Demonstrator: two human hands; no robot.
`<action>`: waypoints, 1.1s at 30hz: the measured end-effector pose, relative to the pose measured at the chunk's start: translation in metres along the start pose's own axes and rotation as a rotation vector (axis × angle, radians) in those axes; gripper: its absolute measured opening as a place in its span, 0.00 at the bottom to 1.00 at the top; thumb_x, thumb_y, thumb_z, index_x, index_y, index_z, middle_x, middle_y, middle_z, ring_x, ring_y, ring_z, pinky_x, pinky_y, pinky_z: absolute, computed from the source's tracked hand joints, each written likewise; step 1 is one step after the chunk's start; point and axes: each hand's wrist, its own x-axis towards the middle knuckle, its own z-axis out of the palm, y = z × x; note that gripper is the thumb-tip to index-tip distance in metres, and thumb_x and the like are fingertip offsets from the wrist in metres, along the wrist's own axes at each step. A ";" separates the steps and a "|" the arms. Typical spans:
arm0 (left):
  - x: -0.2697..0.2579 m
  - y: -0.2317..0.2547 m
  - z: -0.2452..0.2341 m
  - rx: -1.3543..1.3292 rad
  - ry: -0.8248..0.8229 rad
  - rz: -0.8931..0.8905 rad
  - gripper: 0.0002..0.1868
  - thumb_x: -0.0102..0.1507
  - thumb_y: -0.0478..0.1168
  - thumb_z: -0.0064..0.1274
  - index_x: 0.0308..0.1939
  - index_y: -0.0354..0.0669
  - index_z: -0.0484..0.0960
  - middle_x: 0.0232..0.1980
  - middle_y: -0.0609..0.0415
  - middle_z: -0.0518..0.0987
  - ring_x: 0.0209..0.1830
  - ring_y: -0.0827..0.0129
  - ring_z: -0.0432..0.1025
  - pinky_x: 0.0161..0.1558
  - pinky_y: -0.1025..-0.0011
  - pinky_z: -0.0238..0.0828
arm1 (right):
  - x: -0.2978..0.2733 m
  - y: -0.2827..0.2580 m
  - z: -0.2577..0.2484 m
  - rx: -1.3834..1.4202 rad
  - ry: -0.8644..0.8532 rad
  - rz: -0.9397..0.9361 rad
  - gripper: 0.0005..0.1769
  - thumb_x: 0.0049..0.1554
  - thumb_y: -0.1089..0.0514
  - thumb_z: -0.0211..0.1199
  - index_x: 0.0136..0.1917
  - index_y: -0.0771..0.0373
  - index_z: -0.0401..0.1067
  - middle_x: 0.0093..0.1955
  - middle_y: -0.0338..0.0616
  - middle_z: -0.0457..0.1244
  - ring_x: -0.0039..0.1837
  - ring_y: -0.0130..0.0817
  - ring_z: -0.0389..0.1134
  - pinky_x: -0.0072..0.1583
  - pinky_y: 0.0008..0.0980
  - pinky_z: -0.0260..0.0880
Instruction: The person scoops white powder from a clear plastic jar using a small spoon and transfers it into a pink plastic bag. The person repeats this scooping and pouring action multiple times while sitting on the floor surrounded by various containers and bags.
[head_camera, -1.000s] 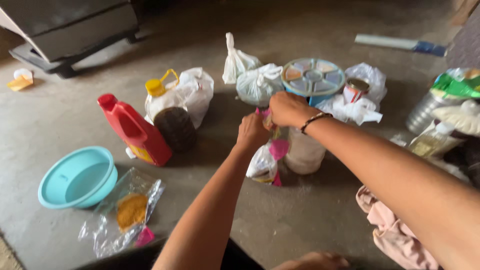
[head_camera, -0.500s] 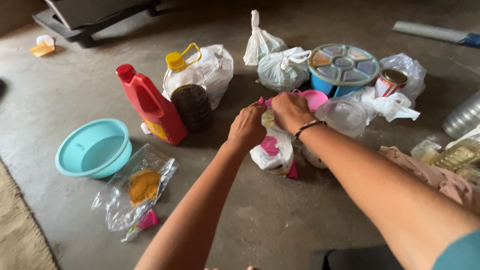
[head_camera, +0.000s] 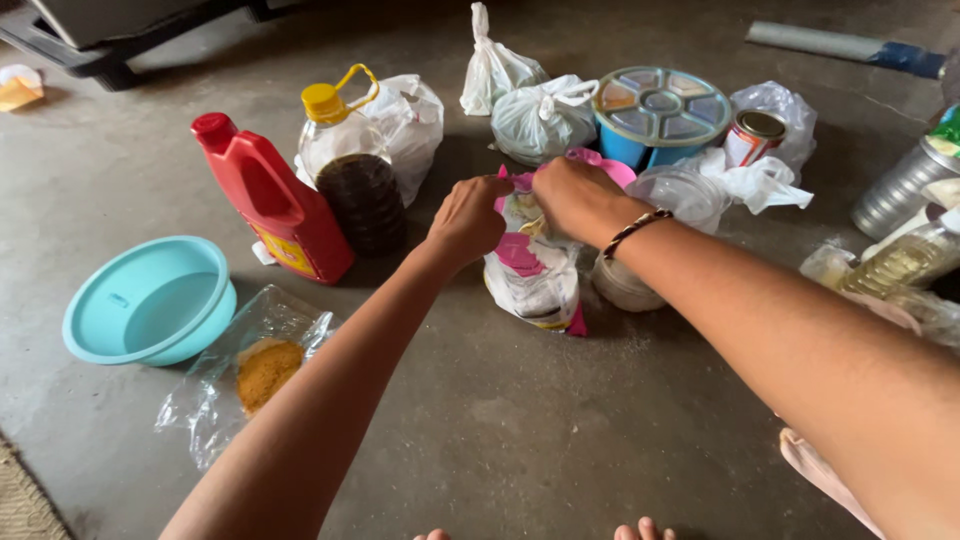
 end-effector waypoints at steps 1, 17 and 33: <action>-0.004 0.001 -0.001 -0.017 0.005 0.011 0.29 0.51 0.24 0.46 0.55 0.42 0.84 0.54 0.37 0.81 0.58 0.45 0.74 0.59 0.56 0.70 | -0.001 -0.001 0.008 -0.020 0.004 -0.022 0.07 0.49 0.66 0.65 0.42 0.68 0.80 0.42 0.65 0.68 0.47 0.58 0.74 0.47 0.49 0.75; 0.065 0.015 -0.029 0.002 -0.376 0.104 0.31 0.53 0.24 0.45 0.58 0.49 0.85 0.47 0.36 0.82 0.49 0.48 0.79 0.49 0.58 0.76 | 0.017 0.075 0.037 -0.191 -0.290 -0.598 0.06 0.42 0.62 0.67 0.37 0.62 0.78 0.39 0.52 0.70 0.44 0.50 0.73 0.41 0.47 0.72; 0.023 0.016 -0.017 0.127 -0.302 0.154 0.35 0.51 0.25 0.50 0.64 0.39 0.73 0.71 0.41 0.69 0.60 0.47 0.72 0.53 0.57 0.74 | 0.023 0.034 0.066 0.474 -0.197 0.025 0.06 0.52 0.64 0.58 0.37 0.65 0.74 0.34 0.58 0.67 0.38 0.50 0.72 0.41 0.47 0.70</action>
